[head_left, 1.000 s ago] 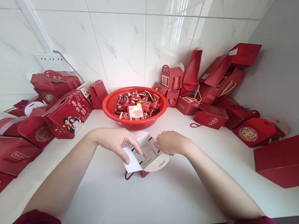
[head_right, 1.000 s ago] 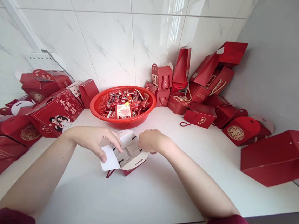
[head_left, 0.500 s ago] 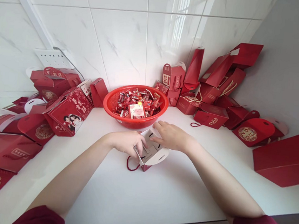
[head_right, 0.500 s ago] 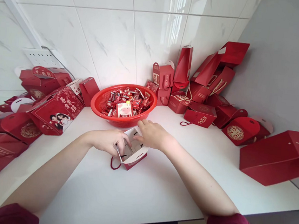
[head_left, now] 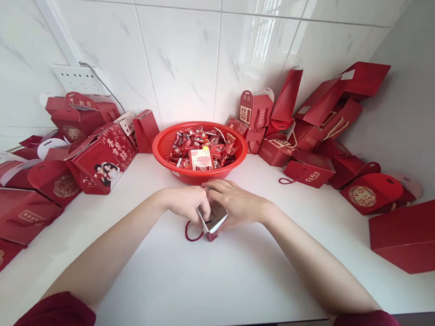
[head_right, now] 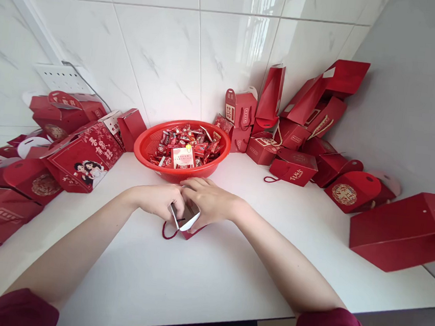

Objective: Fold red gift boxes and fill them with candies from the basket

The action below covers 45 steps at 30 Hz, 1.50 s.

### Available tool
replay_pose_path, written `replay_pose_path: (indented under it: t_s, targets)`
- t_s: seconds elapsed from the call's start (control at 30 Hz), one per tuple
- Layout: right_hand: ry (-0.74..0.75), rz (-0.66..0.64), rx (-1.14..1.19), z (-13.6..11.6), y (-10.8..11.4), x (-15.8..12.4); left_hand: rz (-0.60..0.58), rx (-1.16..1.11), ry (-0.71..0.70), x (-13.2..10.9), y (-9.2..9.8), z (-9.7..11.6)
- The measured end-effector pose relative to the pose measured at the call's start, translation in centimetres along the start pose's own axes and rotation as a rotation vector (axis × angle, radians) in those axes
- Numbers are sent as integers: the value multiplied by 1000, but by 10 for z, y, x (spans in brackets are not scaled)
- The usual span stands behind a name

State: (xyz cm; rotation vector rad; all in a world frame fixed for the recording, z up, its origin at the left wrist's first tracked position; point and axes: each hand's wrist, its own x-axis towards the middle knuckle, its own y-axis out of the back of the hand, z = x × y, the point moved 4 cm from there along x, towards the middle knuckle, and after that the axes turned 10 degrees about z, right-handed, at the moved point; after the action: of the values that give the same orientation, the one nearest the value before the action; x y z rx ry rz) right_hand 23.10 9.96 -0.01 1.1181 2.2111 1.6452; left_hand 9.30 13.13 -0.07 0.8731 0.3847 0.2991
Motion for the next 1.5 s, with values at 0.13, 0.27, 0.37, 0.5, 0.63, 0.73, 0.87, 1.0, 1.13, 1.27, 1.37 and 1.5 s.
replay_pose_path:
  t_s: [0.13,0.27,0.37,0.5,0.63,0.73,0.87,1.0,1.13,1.27,1.37,1.5]
  targets:
    - [-3,14,-55,3,-2,0,83,201,-83,5,1,0]
    - [5,8,-62,6,-2,0,141,305,-110,8,0,-2]
    - [25,21,-45,9,-3,1,159,312,-108,9,-1,-6]
    - [38,71,-9,15,-4,3,168,302,-113,10,-1,-9]
    - [25,121,-5,15,-10,4,175,286,-73,2,5,-5]
    - [-61,193,-65,9,-19,7,104,228,20,-15,14,6]
    - [-190,320,-237,-5,-32,12,334,143,136,-32,31,25]
    - [-225,318,-337,-10,-35,15,564,170,123,-29,23,25]
    - [-242,283,-318,-5,-31,15,712,158,-32,-24,-1,-1]
    - [-207,271,-222,-4,-25,14,949,58,-198,-32,-27,-28]
    - [-141,212,-102,-6,-22,11,1089,-64,-216,-36,-45,-38]
    - [-59,184,-2,-6,-19,7,1074,-216,-208,-33,-56,-40]
